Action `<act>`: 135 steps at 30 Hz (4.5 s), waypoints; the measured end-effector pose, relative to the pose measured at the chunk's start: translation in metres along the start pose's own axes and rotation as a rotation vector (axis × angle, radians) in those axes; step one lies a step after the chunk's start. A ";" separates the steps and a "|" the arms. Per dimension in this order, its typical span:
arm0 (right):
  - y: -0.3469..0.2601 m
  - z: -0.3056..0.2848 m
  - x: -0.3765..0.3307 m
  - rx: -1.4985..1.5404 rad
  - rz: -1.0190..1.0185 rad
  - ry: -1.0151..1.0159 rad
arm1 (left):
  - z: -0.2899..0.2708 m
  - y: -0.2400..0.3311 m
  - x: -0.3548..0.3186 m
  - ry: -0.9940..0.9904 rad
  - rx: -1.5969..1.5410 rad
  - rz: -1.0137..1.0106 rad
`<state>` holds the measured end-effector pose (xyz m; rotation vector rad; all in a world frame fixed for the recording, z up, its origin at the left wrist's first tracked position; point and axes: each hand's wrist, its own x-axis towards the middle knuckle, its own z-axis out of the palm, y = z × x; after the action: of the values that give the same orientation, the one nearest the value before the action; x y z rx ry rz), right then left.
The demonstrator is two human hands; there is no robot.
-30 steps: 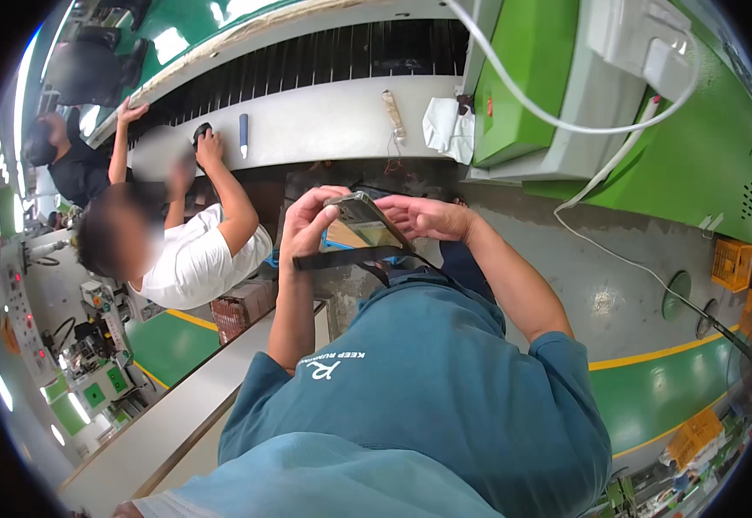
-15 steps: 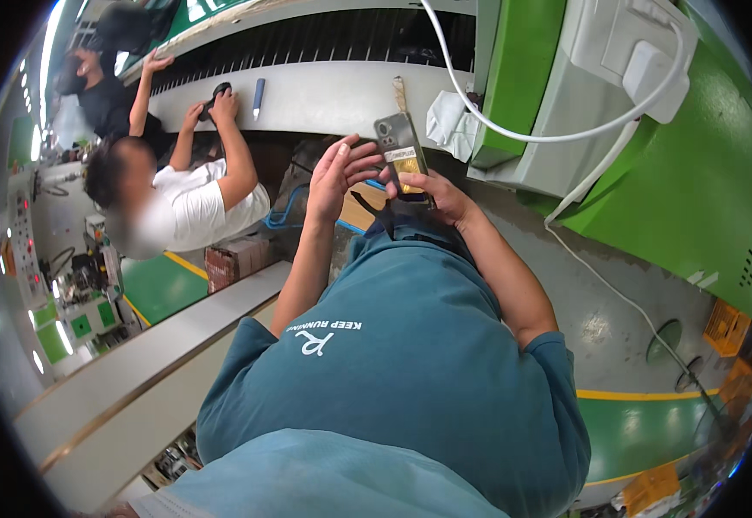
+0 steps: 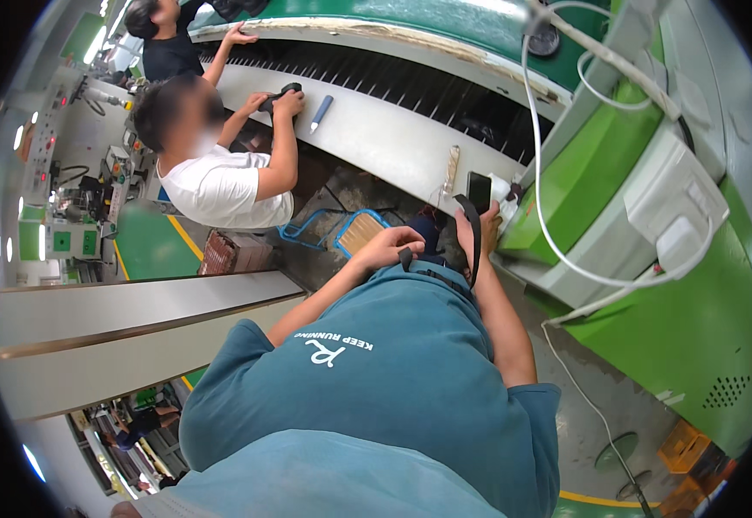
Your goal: Inspecting and trimming threads on finished black boots on a production line.
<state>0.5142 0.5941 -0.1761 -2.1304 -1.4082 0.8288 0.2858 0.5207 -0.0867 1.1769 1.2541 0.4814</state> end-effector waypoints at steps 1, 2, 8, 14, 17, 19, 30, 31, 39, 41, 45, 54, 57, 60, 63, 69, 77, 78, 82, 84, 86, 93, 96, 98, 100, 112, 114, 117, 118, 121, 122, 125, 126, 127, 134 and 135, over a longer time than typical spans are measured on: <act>-0.008 -0.005 0.000 -0.027 -0.009 0.006 | -0.004 0.002 0.004 -0.006 0.034 0.059; -0.016 -0.008 -0.001 -0.035 -0.036 0.038 | -0.010 0.004 0.009 -0.015 0.069 0.078; -0.028 -0.007 0.014 -0.223 0.047 0.062 | -0.055 0.003 0.051 -0.036 0.144 0.116; -0.026 0.020 0.026 -0.447 0.156 0.160 | -0.134 0.008 0.127 -0.127 0.280 0.209; -0.035 0.028 0.029 -0.486 0.293 0.178 | -0.178 0.031 0.154 -0.131 0.269 0.191; -0.040 0.031 0.031 -0.501 0.336 0.220 | -0.208 0.062 0.167 -0.103 0.234 0.219; -0.159 -0.012 0.054 -0.045 0.007 0.509 | -0.370 0.287 0.246 0.771 0.536 1.104; -0.183 -0.031 0.062 0.054 -0.149 0.541 | -0.372 0.288 0.256 0.717 0.594 1.067; -0.296 -0.129 0.168 -0.251 -0.603 0.726 | -0.352 0.254 0.291 0.676 0.698 0.979; -0.292 -0.124 0.180 -0.304 -0.622 0.705 | -0.353 0.254 0.294 0.671 0.668 0.991; -0.277 -0.111 0.192 -0.280 -0.591 0.768 | -0.355 0.253 0.298 0.680 0.737 0.958; -0.257 -0.098 0.213 -0.265 -0.570 0.844 | -0.352 0.244 0.308 0.751 0.776 0.923; -0.252 -0.095 0.214 -0.256 -0.573 0.847 | -0.353 0.243 0.309 0.724 0.773 0.851; -0.251 -0.095 0.212 -0.277 -0.582 0.834 | -0.353 0.242 0.310 0.731 0.794 0.816; -0.251 -0.093 0.209 -0.312 -0.605 0.867 | -0.354 0.238 0.312 0.752 0.826 0.850; -0.245 -0.083 0.209 -0.226 -0.586 0.912 | -0.350 0.236 0.313 0.802 0.880 0.909; -0.238 -0.082 0.234 -0.488 -0.588 1.002 | -0.352 0.223 0.293 0.728 0.704 1.101; -0.239 -0.081 0.234 -0.431 -0.577 0.982 | -0.353 0.223 0.293 0.665 0.631 1.178; -0.244 -0.080 0.224 -0.344 -0.604 0.993 | -0.350 0.225 0.304 0.869 0.800 0.983; -0.247 -0.087 0.218 -0.351 -0.608 0.982 | -0.346 0.227 0.310 0.944 0.809 0.964; -0.252 -0.095 0.215 -0.281 -0.663 0.841 | -0.341 0.228 0.311 0.962 0.769 0.958; -0.257 -0.135 0.223 -0.554 -0.243 0.967 | -0.332 0.227 0.280 0.656 0.541 1.051; -0.261 -0.155 0.241 -0.525 0.052 0.670 | -0.331 0.227 0.285 1.095 0.817 0.979; -0.264 -0.156 0.256 -0.487 -0.020 0.627 | -0.331 0.225 0.300 1.101 0.821 1.014; -0.270 -0.147 0.265 -0.413 -0.140 0.686 | -0.333 0.222 0.315 1.116 0.820 1.015; -0.263 0.053 0.114 -0.221 -1.418 0.780 | -0.318 0.145 0.264 0.776 -0.238 1.654; -0.237 0.101 0.087 -0.233 -1.435 0.797 | -0.305 0.083 0.236 0.662 -0.341 1.559; -0.189 0.169 0.039 -0.091 -0.889 0.113 | -0.282 0.002 0.208 0.517 -0.219 1.267; -0.180 0.179 0.035 -0.019 -0.758 -0.062 | -0.274 -0.017 0.201 0.491 -0.181 1.101; -0.172 0.179 0.035 0.343 -0.649 -0.002 | -0.263 -0.040 0.180 0.268 -0.028 0.980; -0.175 0.169 0.039 0.427 -0.773 0.115 | -0.260 -0.038 0.175 0.146 -0.003 1.086; -0.189 0.136 0.043 0.655 -0.818 0.209 | -0.250 -0.022 0.166 0.220 0.277 1.154; -0.192 0.127 0.045 0.711 -0.925 0.237 | -0.247 -0.016 0.168 0.275 0.322 1.179; -0.191 0.121 0.045 0.679 -0.932 0.231 | -0.245 -0.011 0.174 0.297 0.268 1.166; -0.081 0.138 0.059 -0.333 -0.510 0.464 | -0.256 -0.019 0.271 0.226 -0.065 0.931; -0.063 0.141 0.057 -0.321 -0.569 0.508 | -0.261 -0.024 0.286 0.211 -0.015 0.895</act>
<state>0.3925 0.6768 -0.2491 -1.7975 -1.7885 -0.1534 0.1334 0.8556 -0.2097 1.6806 0.8293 1.2924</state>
